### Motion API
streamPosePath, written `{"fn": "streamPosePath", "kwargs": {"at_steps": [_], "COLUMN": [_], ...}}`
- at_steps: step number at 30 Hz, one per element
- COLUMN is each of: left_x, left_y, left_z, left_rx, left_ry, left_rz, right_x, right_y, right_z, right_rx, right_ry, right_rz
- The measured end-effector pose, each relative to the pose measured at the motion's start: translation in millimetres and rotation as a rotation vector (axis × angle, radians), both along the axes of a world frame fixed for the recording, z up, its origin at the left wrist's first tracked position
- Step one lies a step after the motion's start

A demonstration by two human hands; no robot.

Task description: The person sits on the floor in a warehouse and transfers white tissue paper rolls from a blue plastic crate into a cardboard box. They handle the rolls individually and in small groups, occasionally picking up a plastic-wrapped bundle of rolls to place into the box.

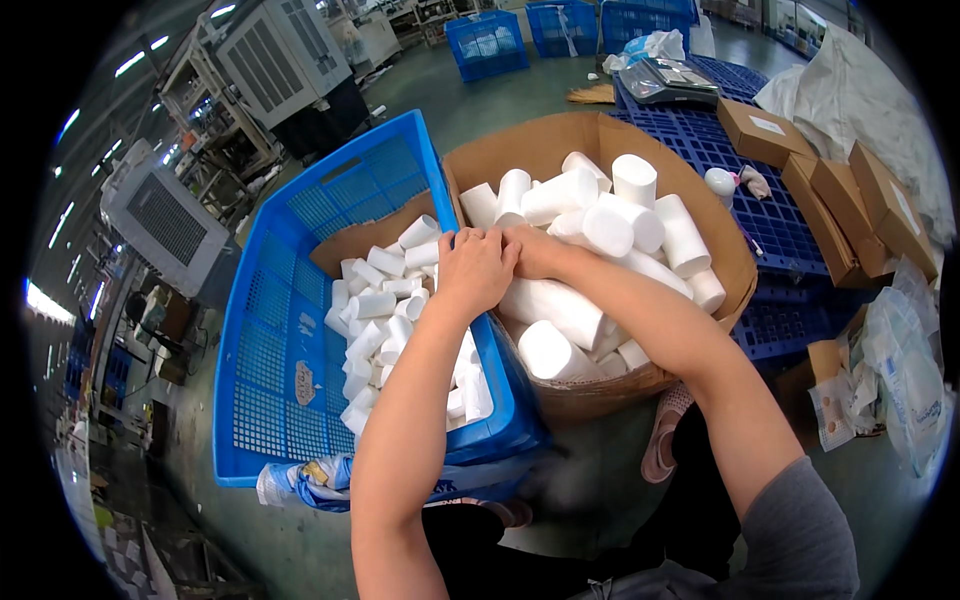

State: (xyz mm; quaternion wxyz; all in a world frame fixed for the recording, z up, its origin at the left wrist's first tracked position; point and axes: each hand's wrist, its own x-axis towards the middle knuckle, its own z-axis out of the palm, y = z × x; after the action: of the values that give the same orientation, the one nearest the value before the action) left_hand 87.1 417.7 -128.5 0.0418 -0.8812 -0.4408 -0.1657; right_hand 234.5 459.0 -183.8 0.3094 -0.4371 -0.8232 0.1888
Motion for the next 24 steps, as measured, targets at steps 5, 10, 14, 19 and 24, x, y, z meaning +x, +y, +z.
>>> {"fn": "streamPosePath", "kwargs": {"at_steps": [5, 10, 14, 19, 24], "left_x": [7, 10, 11, 10, 9], "left_y": [-11, -10, -12, -14, -9], "left_z": [10, 19, 27, 31, 22], "left_rx": [0.302, 0.478, 0.569, 0.604, 0.447], "left_ry": [-0.078, -0.093, -0.058, -0.02, 0.012], "left_rz": [0.026, -0.002, 0.015, 0.03, -0.007], "right_x": [-1, -2, -2, -4, -2], "right_y": [-2, 0, 0, -10, 1], "right_z": [4, 2, 3, 18, 3], "right_rx": [-0.045, -0.056, -0.083, -0.125, -0.04], "right_ry": [-0.019, -0.025, -0.074, -0.088, -0.056], "right_rz": [-0.044, -0.11, -0.099, -0.075, -0.083]}}
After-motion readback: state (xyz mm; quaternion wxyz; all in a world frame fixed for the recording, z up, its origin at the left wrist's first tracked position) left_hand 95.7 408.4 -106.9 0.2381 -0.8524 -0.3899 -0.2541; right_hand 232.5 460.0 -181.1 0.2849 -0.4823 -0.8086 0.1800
